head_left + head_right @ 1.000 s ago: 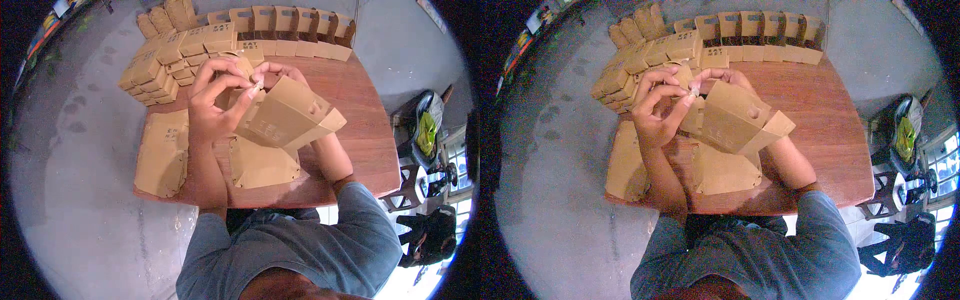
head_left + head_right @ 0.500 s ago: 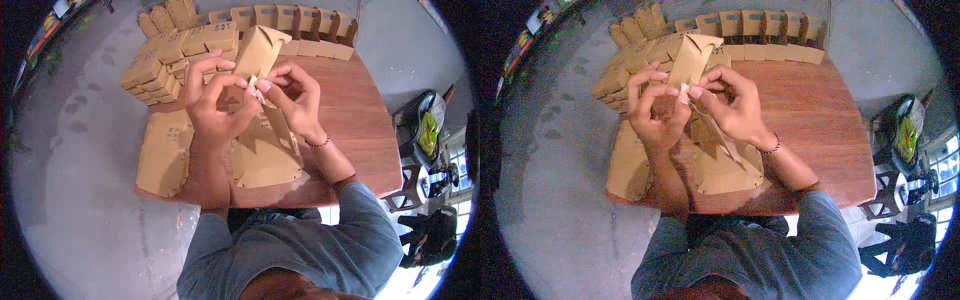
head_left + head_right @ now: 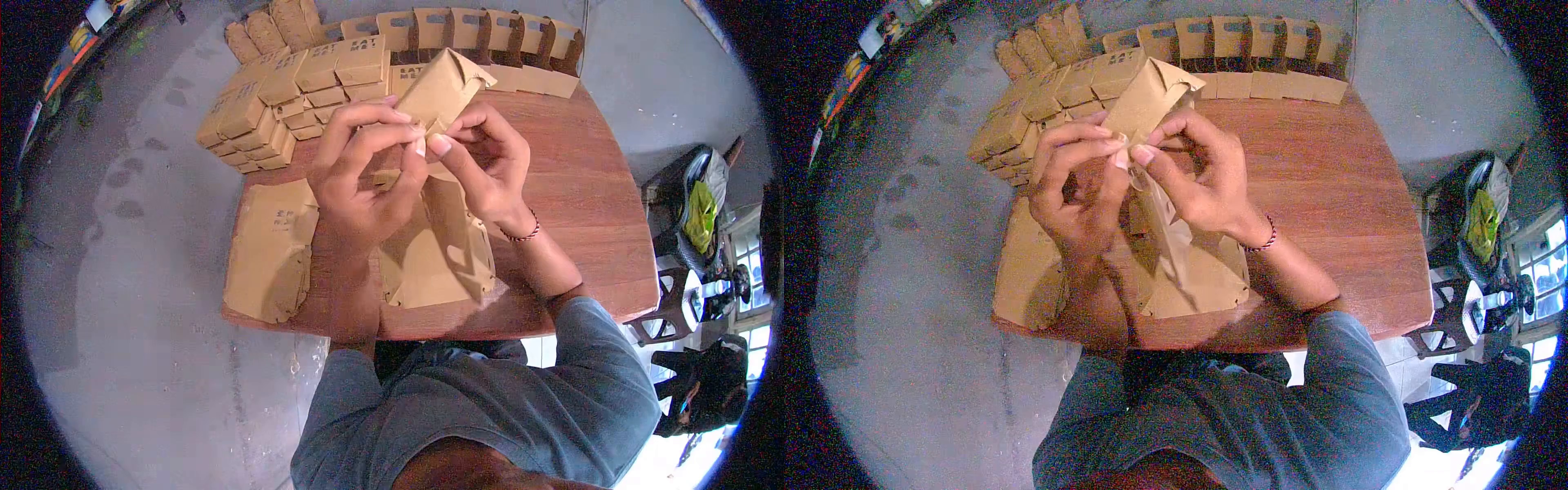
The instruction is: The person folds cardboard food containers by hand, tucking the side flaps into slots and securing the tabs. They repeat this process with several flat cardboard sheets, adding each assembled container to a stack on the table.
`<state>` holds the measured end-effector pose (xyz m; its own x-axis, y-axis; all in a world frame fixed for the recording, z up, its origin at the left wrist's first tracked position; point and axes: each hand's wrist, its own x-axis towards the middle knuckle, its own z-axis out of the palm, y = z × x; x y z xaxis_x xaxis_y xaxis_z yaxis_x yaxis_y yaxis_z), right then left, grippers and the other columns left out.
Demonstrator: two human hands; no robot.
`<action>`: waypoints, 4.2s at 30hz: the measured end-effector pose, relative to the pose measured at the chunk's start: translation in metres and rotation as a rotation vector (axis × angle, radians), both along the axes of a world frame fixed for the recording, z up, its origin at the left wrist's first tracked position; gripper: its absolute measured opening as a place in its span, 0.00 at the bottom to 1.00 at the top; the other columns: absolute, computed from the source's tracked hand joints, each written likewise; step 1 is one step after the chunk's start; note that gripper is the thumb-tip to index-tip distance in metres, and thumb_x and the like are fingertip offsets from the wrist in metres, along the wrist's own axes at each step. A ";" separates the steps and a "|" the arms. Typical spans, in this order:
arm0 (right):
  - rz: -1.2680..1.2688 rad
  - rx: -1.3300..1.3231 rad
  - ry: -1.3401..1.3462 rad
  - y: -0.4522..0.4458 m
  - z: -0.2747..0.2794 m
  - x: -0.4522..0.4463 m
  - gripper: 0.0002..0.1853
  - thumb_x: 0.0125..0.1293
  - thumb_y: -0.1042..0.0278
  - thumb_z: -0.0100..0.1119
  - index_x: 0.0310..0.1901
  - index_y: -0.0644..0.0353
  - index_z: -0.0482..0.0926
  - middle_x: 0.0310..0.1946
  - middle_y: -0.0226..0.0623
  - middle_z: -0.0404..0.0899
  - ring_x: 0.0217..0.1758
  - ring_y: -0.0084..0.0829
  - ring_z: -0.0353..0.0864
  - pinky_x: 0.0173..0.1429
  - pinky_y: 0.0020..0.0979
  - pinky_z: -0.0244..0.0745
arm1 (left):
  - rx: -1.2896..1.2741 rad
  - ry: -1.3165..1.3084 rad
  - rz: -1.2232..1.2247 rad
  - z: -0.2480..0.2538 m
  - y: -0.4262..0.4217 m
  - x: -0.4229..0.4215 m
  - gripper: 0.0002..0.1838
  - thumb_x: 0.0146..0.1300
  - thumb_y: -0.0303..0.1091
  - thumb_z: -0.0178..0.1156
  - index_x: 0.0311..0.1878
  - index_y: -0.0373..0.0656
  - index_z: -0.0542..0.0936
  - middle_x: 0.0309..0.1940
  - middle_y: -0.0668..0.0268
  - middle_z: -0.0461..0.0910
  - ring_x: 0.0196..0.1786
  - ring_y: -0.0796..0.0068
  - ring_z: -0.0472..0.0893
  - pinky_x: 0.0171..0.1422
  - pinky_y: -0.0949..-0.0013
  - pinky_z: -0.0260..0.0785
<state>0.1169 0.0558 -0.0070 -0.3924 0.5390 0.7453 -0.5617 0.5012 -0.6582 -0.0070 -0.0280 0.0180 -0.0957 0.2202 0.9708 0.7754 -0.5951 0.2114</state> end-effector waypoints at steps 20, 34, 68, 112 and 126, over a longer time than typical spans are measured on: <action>-0.083 0.185 -0.105 0.002 0.007 0.006 0.05 0.58 0.74 0.65 0.32 0.63 0.77 0.26 0.37 0.79 0.31 0.25 0.79 0.38 0.26 0.73 | -0.373 -0.428 -0.529 -0.001 -0.014 -0.010 0.16 0.53 0.21 0.68 0.46 0.35 0.79 0.50 0.61 0.71 0.52 0.72 0.75 0.57 0.68 0.71; 0.187 -0.111 -0.194 -0.006 0.017 0.008 0.14 0.61 0.80 0.63 0.48 0.67 0.74 0.42 0.38 0.81 0.48 0.26 0.82 0.54 0.28 0.76 | -0.463 -0.534 -0.602 -0.006 -0.001 -0.020 0.36 0.51 0.22 0.71 0.62 0.37 0.64 0.54 0.62 0.72 0.47 0.76 0.76 0.56 0.70 0.70; 0.215 -0.335 -0.136 -0.011 0.027 0.022 0.08 0.62 0.74 0.64 0.32 0.65 0.73 0.27 0.33 0.81 0.35 0.17 0.79 0.35 0.22 0.73 | -0.354 -0.350 -0.209 -0.005 -0.006 0.004 0.22 0.59 0.17 0.61 0.59 0.29 0.75 0.49 0.55 0.82 0.42 0.78 0.81 0.48 0.74 0.76; 0.096 -0.326 -0.198 0.016 0.029 0.019 0.07 0.62 0.72 0.63 0.40 0.65 0.80 0.32 0.30 0.81 0.33 0.17 0.77 0.37 0.19 0.71 | -0.320 -0.474 -0.017 -0.011 0.017 0.022 0.18 0.62 0.24 0.63 0.56 0.34 0.78 0.54 0.57 0.81 0.57 0.70 0.78 0.65 0.67 0.66; 0.158 -0.440 -0.060 0.032 0.032 0.021 0.05 0.63 0.70 0.63 0.35 0.61 0.79 0.26 0.28 0.79 0.25 0.14 0.75 0.26 0.17 0.61 | -0.167 0.148 0.026 -0.005 0.005 0.019 0.32 0.54 0.42 0.70 0.60 0.38 0.74 0.56 0.52 0.76 0.55 0.57 0.77 0.60 0.56 0.68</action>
